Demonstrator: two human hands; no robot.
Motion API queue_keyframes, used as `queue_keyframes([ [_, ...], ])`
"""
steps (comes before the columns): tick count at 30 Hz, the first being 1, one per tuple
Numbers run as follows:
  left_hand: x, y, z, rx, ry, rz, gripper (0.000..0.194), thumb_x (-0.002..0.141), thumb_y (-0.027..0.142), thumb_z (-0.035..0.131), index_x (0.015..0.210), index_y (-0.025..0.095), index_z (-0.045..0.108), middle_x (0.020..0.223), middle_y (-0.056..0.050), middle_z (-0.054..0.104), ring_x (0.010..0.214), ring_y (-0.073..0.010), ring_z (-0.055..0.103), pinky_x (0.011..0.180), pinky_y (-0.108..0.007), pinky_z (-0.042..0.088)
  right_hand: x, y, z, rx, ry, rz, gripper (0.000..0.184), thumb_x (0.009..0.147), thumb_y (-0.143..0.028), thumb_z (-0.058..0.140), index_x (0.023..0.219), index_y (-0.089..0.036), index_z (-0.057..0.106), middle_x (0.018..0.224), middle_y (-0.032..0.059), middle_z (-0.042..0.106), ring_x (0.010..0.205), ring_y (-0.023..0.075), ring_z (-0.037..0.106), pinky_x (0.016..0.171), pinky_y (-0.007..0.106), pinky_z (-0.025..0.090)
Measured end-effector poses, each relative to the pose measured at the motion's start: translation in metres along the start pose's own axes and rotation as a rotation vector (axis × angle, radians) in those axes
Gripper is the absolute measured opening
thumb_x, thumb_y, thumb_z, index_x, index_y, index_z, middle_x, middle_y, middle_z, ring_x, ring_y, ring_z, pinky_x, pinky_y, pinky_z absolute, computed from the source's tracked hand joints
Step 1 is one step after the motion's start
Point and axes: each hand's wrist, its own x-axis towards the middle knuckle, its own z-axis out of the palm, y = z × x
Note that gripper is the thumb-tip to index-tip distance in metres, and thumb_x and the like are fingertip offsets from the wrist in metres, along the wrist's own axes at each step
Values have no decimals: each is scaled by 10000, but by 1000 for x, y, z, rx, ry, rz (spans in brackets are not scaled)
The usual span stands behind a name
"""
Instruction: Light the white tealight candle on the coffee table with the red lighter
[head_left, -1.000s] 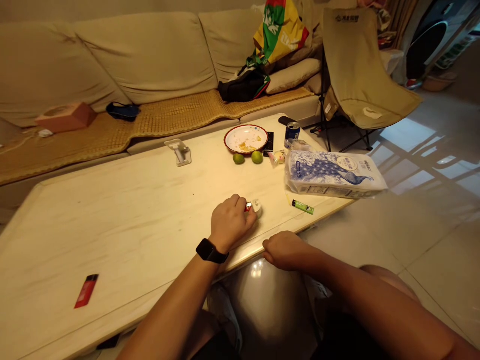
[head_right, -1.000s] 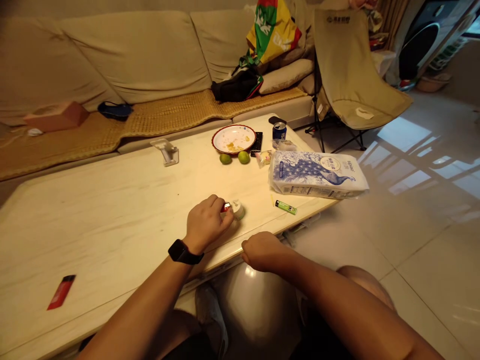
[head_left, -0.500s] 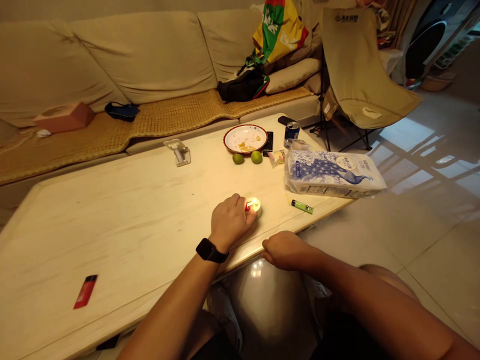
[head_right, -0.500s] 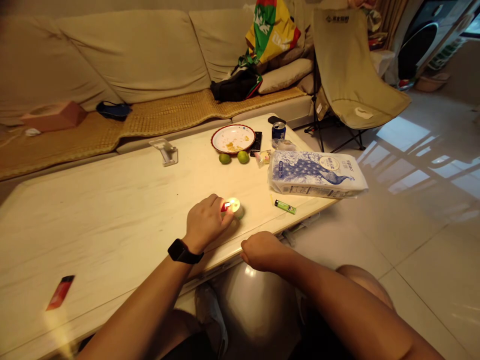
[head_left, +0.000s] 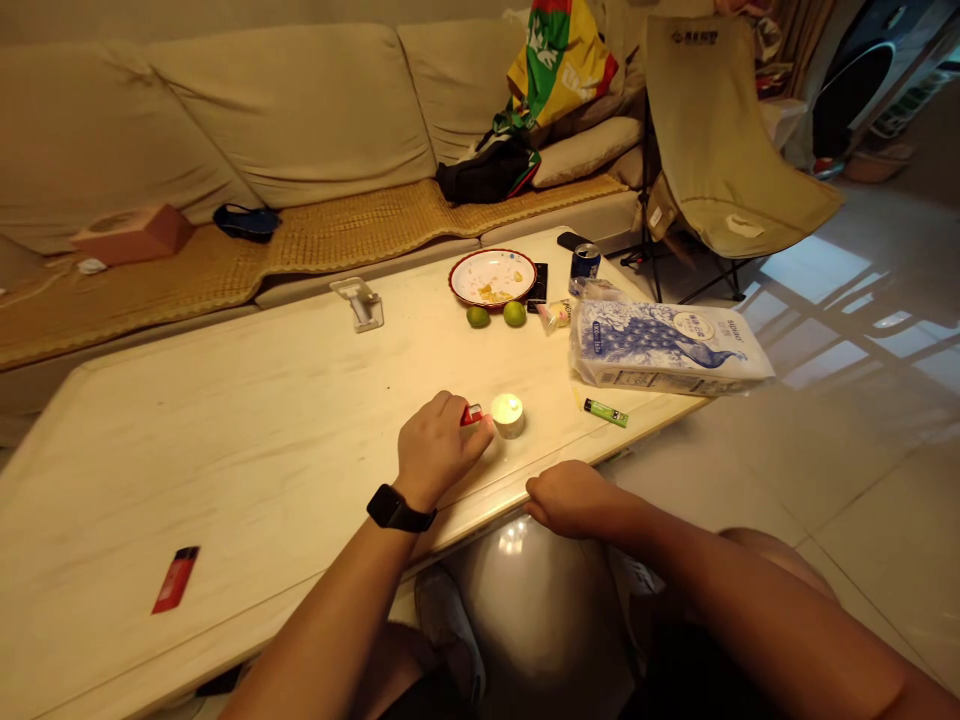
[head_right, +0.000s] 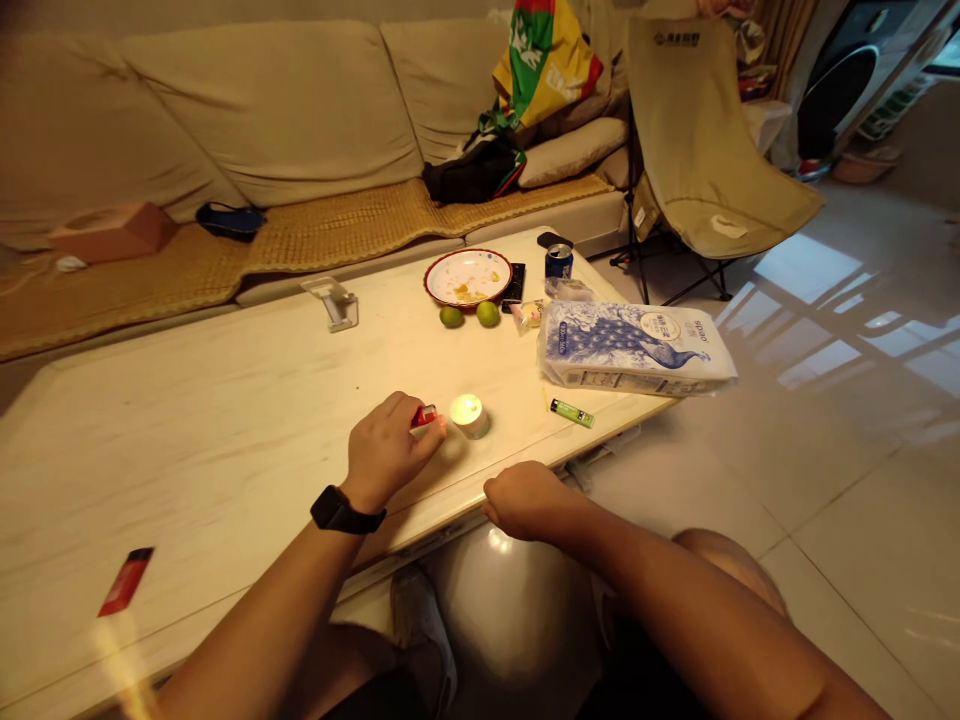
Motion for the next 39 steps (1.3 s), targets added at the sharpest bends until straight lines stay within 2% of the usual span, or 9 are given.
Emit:
queue_keyframes([
  [8, -5, -10, -4, -22, -7, -19, 296, 935, 451, 532, 776, 206, 579, 774, -41, 603, 703, -181, 554, 617, -319, 403, 2, 0, -1, -9, -32, 7, 388, 1003, -411, 470, 1058, -137, 738, 993, 171, 772, 946, 293, 731, 796, 361, 511],
  [33, -6, -11, 1, -28, -26, -25, 302, 935, 460, 544, 783, 202, 580, 782, -32, 598, 704, -173, 546, 617, -312, 386, 1, 1, 1, -20, 1, -11, 373, 999, -416, 479, 1038, -151, 740, 971, 140, 780, 916, 300, 739, 744, 347, 512],
  [39, -6, -11, 2, -27, -22, -11, 295, 936, 459, 542, 789, 204, 569, 785, -30, 599, 703, -174, 552, 623, -315, 391, 2, 0, -1, -9, -28, 8, 375, 1002, -416, 474, 1056, -155, 739, 1001, 150, 778, 946, 291, 733, 777, 347, 508],
])
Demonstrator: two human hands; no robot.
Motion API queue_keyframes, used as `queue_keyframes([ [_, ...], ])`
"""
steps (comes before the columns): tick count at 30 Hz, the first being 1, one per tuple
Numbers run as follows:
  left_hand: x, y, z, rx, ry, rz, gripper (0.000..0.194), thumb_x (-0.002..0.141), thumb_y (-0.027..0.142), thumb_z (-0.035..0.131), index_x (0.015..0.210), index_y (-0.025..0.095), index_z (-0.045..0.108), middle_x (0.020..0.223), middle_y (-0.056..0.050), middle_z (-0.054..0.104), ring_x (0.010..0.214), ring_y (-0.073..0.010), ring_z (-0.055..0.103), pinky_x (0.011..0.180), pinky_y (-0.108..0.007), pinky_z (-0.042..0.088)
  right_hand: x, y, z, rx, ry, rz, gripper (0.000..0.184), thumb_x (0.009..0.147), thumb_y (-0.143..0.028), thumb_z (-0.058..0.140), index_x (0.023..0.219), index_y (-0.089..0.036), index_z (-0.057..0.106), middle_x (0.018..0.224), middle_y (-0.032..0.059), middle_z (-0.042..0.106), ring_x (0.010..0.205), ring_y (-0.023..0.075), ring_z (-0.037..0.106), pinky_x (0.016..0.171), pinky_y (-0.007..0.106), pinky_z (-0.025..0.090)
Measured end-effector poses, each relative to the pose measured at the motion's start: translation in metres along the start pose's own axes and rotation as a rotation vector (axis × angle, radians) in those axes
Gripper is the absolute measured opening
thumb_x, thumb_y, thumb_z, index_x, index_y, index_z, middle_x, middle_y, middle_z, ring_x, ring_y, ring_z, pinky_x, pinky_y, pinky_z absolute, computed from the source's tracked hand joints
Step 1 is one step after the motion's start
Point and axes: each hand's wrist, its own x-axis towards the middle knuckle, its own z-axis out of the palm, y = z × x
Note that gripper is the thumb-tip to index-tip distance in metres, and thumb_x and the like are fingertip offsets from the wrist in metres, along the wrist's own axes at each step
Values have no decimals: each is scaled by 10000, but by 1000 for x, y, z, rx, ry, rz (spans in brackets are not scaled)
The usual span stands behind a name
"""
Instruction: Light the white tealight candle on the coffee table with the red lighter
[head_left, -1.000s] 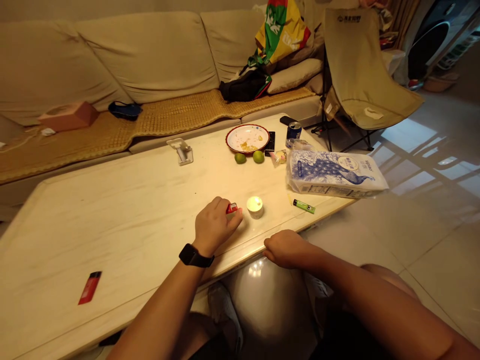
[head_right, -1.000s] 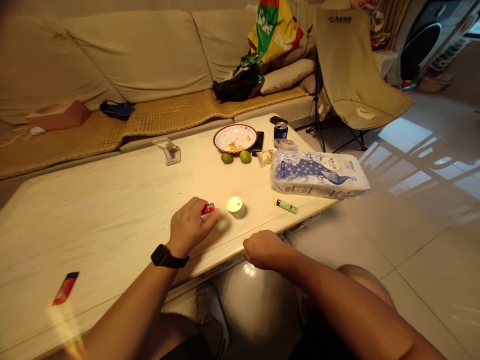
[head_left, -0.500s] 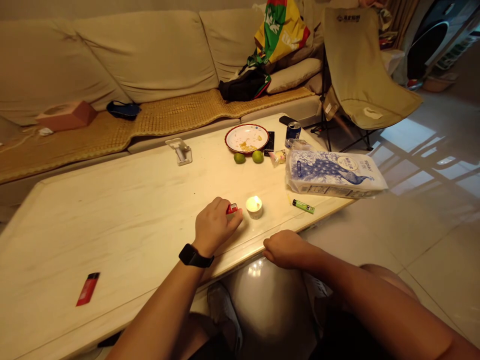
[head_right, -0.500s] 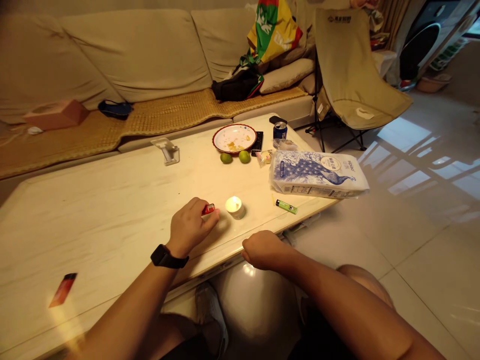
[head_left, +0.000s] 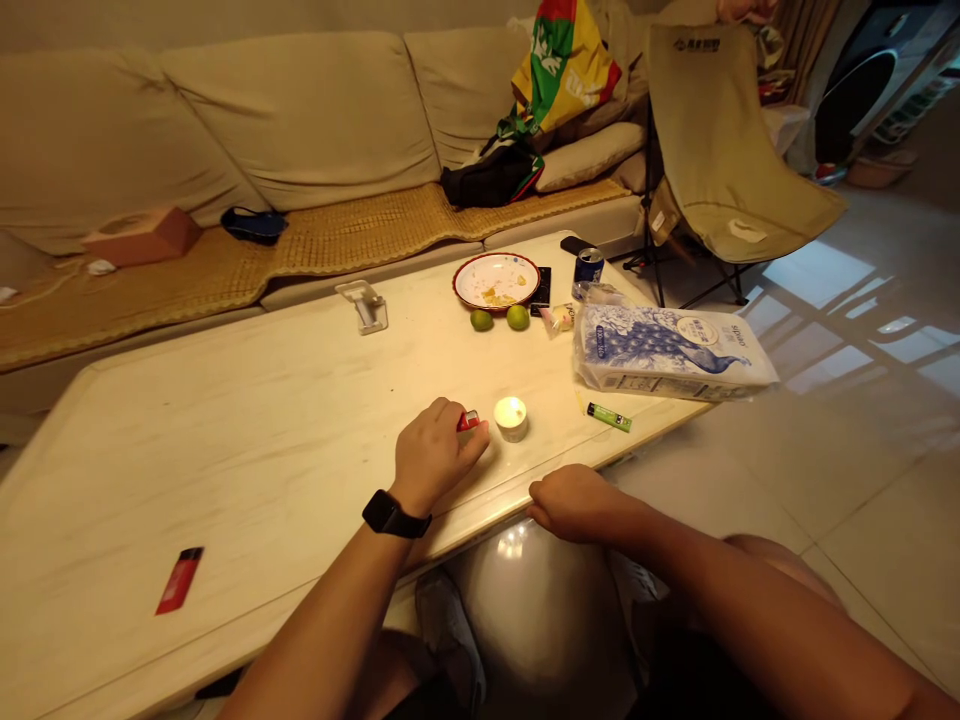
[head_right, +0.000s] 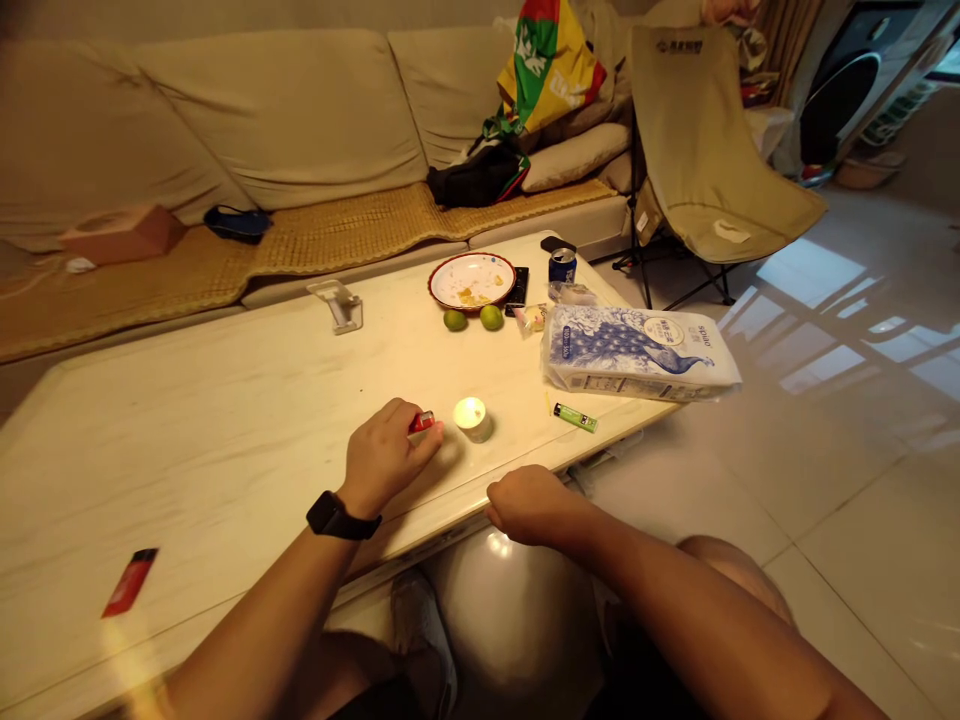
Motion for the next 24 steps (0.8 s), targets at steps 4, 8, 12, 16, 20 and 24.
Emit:
queue_keyframes([
  [4, -1, 1, 1, 14, 14, -10, 274, 927, 442, 551, 789, 205, 568, 775, -28, 595, 698, -175, 550, 616, -316, 383, 0, 1, 2, -3, 7, -12, 382, 1001, -414, 470, 1062, -147, 737, 994, 148, 777, 939, 296, 734, 764, 351, 510],
  [8, 0, 2, 1, 14, 12, -14, 275, 928, 444, 546, 796, 204, 576, 776, -33, 598, 698, -176, 551, 615, -317, 378, 0, 1, 4, -14, 33, -24, 366, 997, -398, 480, 1062, -143, 735, 988, 142, 777, 936, 297, 734, 758, 354, 511],
  [12, 0, 3, 0, 7, 3, -18, 274, 929, 445, 542, 802, 205, 582, 782, -37, 608, 709, -181, 555, 623, -318, 385, 0, 1, 3, -17, 24, -19, 374, 1003, -404, 470, 1069, -145, 731, 992, 143, 777, 938, 297, 733, 759, 359, 511],
  [16, 1, 5, 0, 10, 12, -5, 280, 932, 448, 539, 802, 204, 582, 783, -36, 605, 707, -180, 554, 621, -320, 390, 0, 1, 2, -18, 21, -17, 372, 1007, -403, 465, 1069, -147, 727, 992, 147, 776, 941, 289, 732, 771, 359, 508],
  [20, 4, 11, 2, 13, 6, 3, 278, 933, 441, 534, 800, 202, 585, 777, -36, 599, 705, -181, 555, 622, -322, 392, 0, 1, 4, -21, 34, -23, 377, 1008, -411, 464, 1066, -148, 728, 982, 143, 777, 934, 287, 734, 764, 354, 507],
  [24, 8, 18, 5, 20, -3, 4, 261, 931, 421, 531, 808, 202, 599, 790, -45, 613, 706, -186, 552, 624, -331, 387, 0, 1, 6, -24, 36, -15, 383, 1010, -414, 461, 1072, -145, 726, 985, 147, 775, 937, 289, 733, 765, 349, 505],
])
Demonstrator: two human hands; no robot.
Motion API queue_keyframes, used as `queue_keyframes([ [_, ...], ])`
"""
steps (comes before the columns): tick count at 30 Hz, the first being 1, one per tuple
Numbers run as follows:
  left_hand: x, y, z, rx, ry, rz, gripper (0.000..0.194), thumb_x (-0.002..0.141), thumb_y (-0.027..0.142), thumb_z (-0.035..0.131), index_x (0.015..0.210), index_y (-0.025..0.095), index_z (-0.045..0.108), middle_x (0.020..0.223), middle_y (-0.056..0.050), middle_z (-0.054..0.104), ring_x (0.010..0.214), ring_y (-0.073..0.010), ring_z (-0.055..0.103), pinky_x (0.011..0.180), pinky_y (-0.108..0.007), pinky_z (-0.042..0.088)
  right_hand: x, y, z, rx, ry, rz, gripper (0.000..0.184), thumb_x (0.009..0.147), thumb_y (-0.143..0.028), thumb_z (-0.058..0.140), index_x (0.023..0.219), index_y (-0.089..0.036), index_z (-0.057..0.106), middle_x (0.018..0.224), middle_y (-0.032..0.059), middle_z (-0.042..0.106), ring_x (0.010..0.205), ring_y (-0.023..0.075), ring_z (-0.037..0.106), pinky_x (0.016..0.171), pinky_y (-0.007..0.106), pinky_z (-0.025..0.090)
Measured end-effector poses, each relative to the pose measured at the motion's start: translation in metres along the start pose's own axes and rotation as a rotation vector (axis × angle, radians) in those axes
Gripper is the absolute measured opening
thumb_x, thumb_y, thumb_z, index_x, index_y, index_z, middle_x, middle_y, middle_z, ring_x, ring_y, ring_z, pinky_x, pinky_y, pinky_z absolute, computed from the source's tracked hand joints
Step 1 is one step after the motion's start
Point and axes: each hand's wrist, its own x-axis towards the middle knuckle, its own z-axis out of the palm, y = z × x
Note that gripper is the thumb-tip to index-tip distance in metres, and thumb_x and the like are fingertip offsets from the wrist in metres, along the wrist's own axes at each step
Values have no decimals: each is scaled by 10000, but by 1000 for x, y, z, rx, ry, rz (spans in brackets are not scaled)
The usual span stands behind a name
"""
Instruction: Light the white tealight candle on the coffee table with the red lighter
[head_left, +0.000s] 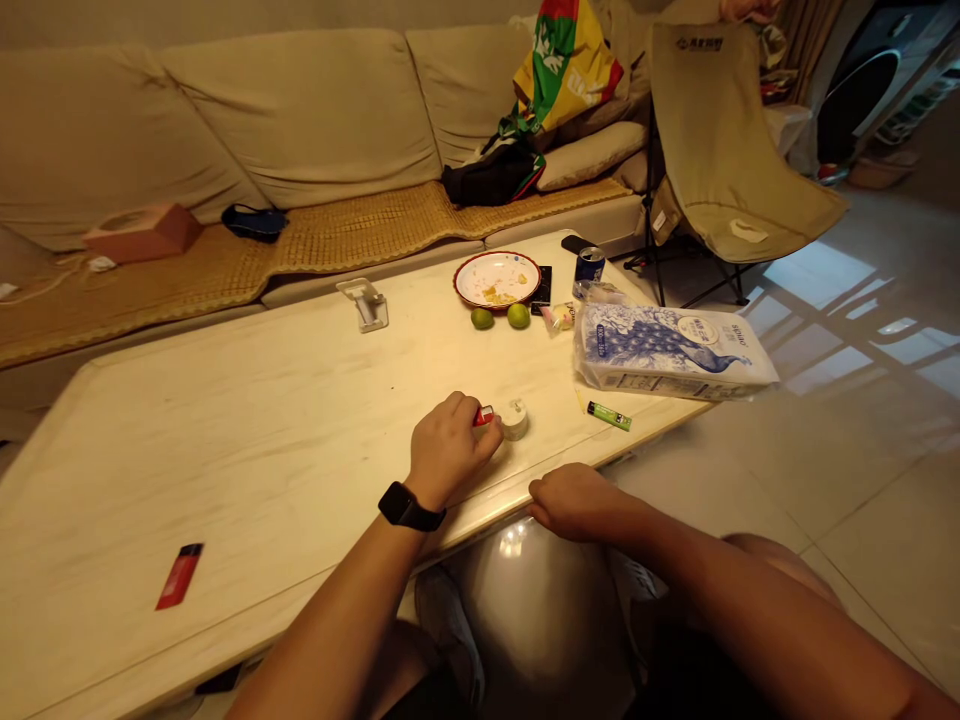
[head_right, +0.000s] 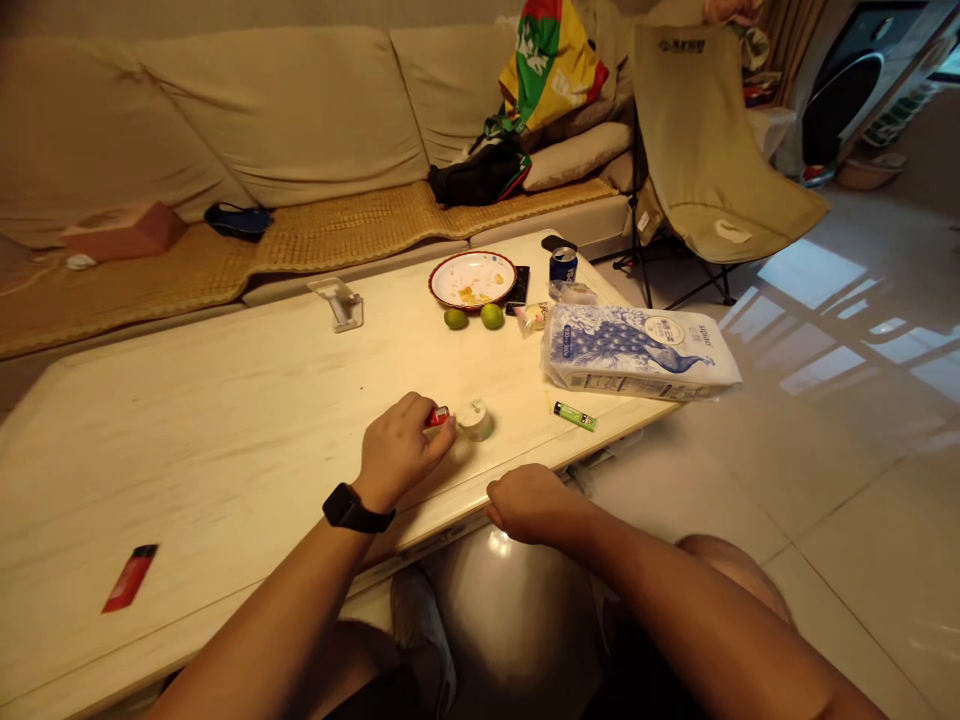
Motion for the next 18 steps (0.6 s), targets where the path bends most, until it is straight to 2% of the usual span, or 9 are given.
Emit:
queue_keyframes([
  [18, 9, 17, 8, 126, -56, 63, 235, 926, 363, 511, 799, 198, 620, 822, -88, 644, 725, -221, 578, 618, -350, 361, 0, 0, -1, -4, -7, -3, 389, 1011, -420, 465, 1093, -141, 723, 995, 159, 774, 951, 292, 733, 776, 357, 509],
])
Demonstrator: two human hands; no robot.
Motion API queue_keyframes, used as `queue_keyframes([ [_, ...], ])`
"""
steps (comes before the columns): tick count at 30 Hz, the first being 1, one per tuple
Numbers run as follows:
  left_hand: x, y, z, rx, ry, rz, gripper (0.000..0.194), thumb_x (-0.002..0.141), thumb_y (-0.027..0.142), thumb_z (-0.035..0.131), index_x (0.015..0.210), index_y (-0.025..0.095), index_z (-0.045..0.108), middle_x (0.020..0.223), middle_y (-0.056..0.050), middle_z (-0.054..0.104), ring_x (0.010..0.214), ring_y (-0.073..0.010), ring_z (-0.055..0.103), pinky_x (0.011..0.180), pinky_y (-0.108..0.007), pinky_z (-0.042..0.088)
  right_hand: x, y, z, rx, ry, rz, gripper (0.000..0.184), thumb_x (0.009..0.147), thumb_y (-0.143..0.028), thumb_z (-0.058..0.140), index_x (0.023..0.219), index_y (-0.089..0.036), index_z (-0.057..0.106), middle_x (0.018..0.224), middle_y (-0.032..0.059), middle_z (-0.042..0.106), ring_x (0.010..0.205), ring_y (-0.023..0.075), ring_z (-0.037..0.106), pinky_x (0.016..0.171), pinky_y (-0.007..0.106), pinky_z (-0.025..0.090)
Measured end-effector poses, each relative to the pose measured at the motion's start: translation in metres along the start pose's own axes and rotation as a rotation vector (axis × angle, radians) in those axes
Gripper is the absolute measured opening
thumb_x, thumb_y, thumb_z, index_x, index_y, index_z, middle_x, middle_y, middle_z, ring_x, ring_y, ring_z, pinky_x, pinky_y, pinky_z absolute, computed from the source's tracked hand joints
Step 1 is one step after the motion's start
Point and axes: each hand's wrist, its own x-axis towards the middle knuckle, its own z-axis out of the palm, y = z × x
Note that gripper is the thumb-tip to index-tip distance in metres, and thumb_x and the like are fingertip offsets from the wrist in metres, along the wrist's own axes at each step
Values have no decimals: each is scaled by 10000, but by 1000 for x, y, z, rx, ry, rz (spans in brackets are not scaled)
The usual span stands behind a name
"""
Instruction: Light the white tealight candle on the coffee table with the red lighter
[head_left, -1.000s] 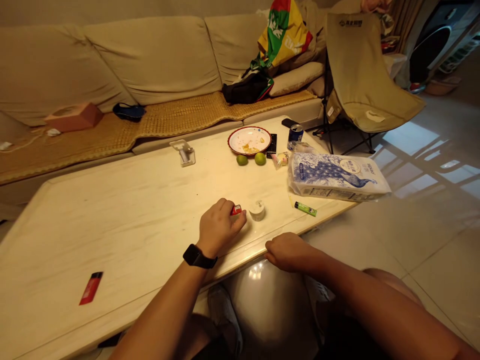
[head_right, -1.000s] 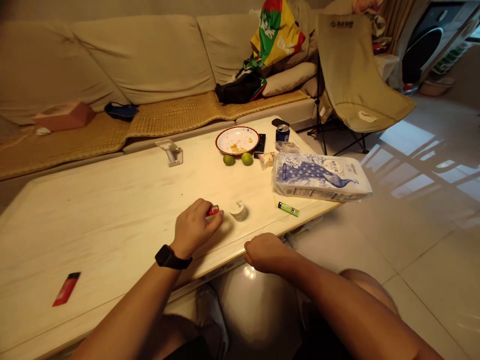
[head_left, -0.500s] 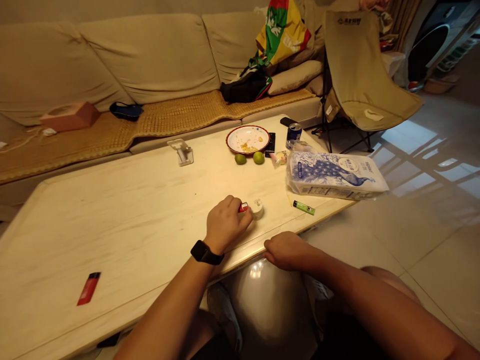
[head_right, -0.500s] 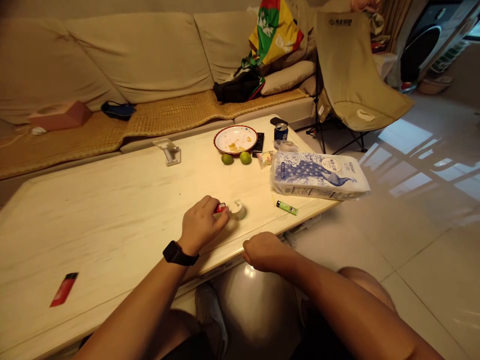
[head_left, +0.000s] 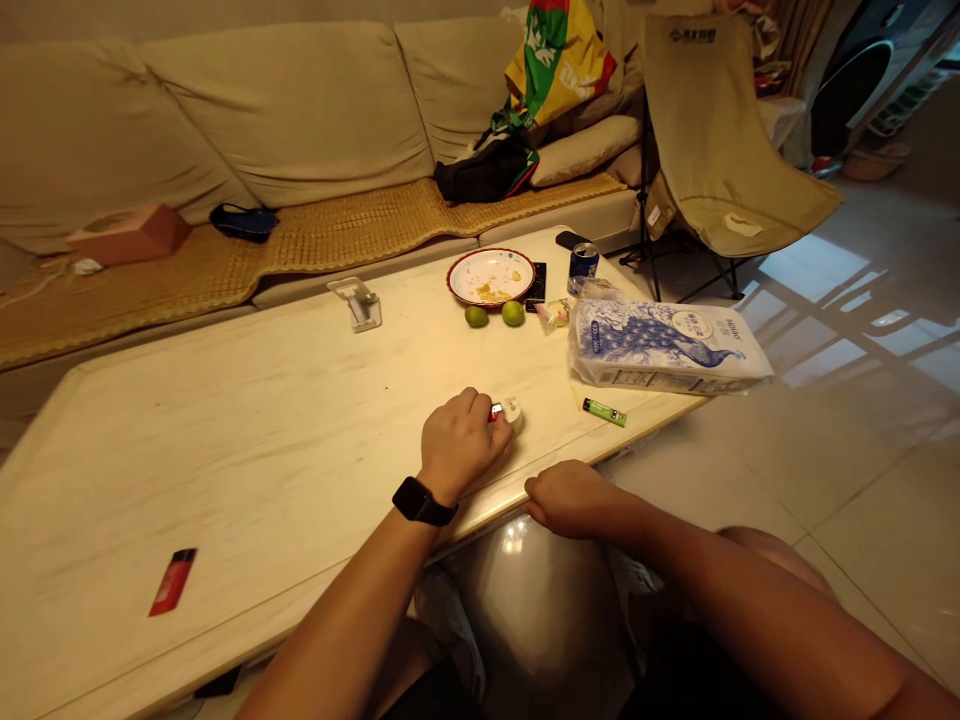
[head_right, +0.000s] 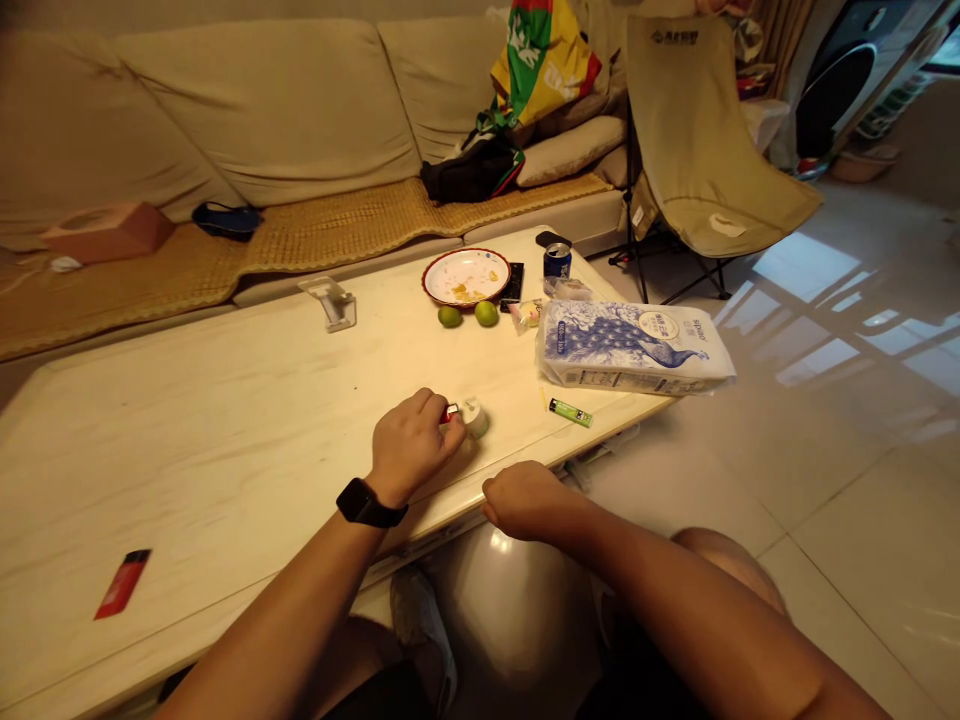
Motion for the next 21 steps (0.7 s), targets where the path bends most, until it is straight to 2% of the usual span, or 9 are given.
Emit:
queue_keyframes([
  [21, 1, 3, 0, -51, -25, 10, 205, 905, 342, 526, 802, 189, 616, 822, -90, 637, 730, -218, 569, 637, -352, 378, -1, -1, -3, 4, 14, -14, 375, 1007, -412, 472, 1067, -144, 727, 974, 147, 777, 917, 298, 739, 743, 357, 512],
])
